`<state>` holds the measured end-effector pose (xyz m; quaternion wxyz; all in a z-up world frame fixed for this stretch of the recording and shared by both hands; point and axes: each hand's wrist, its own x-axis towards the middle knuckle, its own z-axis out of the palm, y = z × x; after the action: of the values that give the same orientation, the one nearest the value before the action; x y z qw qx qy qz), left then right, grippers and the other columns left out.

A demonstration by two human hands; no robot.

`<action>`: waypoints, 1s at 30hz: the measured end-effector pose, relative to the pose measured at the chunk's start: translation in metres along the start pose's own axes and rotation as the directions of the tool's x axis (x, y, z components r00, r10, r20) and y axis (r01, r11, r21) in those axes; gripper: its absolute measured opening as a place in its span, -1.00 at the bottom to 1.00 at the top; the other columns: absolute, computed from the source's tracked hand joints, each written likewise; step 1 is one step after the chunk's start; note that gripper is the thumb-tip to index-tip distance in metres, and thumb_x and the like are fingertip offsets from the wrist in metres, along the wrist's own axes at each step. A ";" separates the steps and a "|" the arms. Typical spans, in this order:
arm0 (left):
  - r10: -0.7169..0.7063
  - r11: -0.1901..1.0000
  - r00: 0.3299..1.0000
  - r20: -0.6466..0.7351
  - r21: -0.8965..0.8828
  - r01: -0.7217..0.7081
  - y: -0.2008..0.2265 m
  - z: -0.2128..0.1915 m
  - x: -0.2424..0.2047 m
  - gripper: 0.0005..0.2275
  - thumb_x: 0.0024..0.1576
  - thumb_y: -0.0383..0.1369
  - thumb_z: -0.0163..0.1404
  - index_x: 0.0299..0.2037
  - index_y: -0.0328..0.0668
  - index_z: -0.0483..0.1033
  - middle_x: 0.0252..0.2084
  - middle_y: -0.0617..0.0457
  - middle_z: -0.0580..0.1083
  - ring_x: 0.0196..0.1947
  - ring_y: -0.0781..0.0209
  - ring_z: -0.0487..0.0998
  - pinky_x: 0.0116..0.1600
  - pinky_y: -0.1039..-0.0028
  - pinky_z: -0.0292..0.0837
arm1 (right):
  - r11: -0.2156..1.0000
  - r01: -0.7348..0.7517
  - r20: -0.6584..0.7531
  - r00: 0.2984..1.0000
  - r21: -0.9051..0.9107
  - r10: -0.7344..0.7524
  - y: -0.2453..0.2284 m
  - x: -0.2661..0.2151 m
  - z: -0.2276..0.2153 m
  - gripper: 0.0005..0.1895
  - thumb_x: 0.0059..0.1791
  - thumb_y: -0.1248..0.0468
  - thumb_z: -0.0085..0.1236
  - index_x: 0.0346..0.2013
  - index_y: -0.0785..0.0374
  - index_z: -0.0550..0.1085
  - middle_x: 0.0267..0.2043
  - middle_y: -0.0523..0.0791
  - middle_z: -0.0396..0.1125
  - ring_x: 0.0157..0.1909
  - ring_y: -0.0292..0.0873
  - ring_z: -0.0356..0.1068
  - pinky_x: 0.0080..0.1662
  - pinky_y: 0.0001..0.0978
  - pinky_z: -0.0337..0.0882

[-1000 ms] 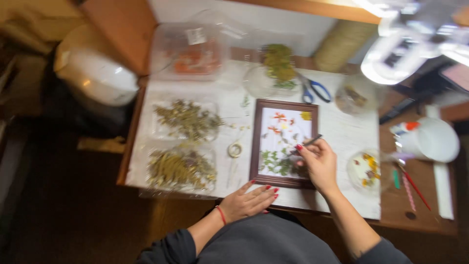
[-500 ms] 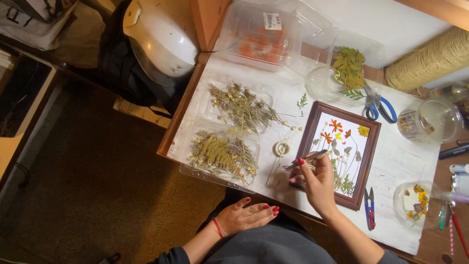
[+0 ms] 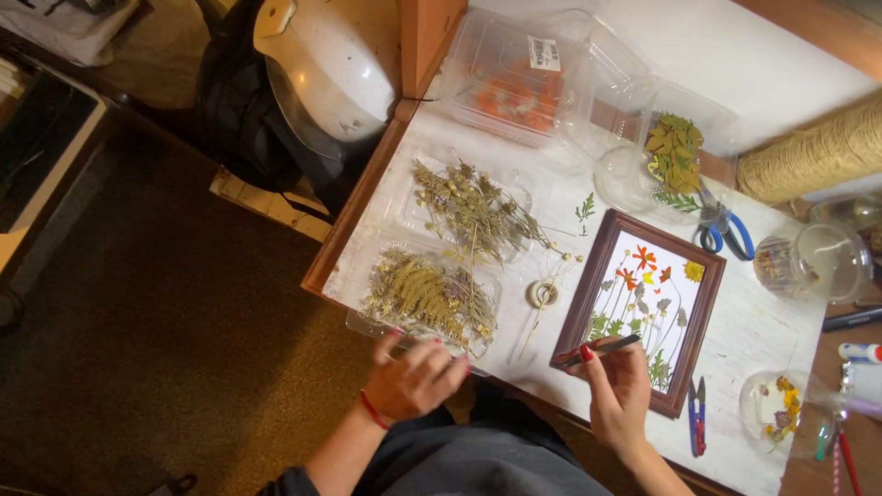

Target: Arranging dried flowers in a picture frame.

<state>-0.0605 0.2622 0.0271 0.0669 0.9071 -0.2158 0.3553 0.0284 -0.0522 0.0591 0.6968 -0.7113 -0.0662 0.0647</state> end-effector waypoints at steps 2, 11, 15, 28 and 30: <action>-0.071 0.997 0.997 -0.014 0.024 0.072 -0.020 -0.005 0.021 -0.70 0.32 -0.01 0.11 0.13 0.13 0.48 0.17 0.12 0.35 0.27 0.14 0.29 0.48 -0.16 -0.30 | 0.999 -0.008 0.014 1.000 -0.051 0.009 -0.006 0.011 -0.006 -0.88 0.11 0.44 0.00 -0.07 0.37 0.33 -0.19 -0.01 0.39 -0.19 -0.18 0.47 -0.15 -0.33 0.54; -0.323 0.942 0.938 0.125 -0.056 0.332 -0.050 0.016 0.061 -0.77 0.21 -0.20 0.15 0.01 -0.02 0.58 0.20 0.07 0.39 0.39 0.07 0.25 0.53 -0.30 -0.26 | 0.827 -0.105 0.017 0.990 -0.553 0.137 -0.061 0.135 0.054 -0.83 0.12 0.28 0.10 -0.16 0.38 0.44 -0.49 -0.01 0.27 -0.48 -0.20 0.16 -0.42 -0.30 0.19; -0.363 0.919 0.921 0.143 -0.109 0.379 -0.059 0.023 0.066 -0.81 0.22 -0.23 0.12 -0.05 -0.09 0.58 0.15 0.04 0.42 0.34 0.06 0.32 0.53 -0.31 -0.23 | 0.634 0.019 0.131 0.983 -0.773 0.131 -0.078 0.177 0.097 -0.76 -0.01 0.18 0.26 -0.26 0.35 0.56 -0.65 0.02 0.26 -0.63 -0.13 0.11 -0.47 -0.19 0.19; -0.523 0.838 0.827 0.207 -0.049 0.543 -0.098 0.012 0.028 -0.79 0.13 -0.24 0.17 -0.09 -0.04 0.54 0.12 0.06 0.41 0.28 0.05 0.34 0.44 -0.41 -0.11 | 0.500 -0.080 0.116 0.930 -0.862 0.348 -0.063 0.168 0.125 -0.76 0.03 0.16 0.18 -0.19 0.27 0.64 -0.70 -0.11 0.34 -0.72 -0.25 0.16 -0.58 -0.26 0.14; -0.524 0.837 0.831 0.188 -0.069 0.543 -0.099 0.013 0.026 -0.80 0.12 -0.25 0.18 -0.10 -0.04 0.54 0.11 0.06 0.40 0.27 0.07 0.34 0.45 -0.42 -0.12 | 0.565 -0.104 0.126 0.927 -0.818 0.353 -0.070 0.165 0.135 -0.74 -0.01 0.18 0.21 -0.19 0.32 0.62 -0.74 -0.10 0.28 -0.76 -0.30 0.18 -0.60 -0.33 0.15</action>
<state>0.0080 0.3383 0.0381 0.1997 0.9512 0.0209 0.2344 0.1651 0.1121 0.1265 0.2729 -0.9328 -0.0905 0.2171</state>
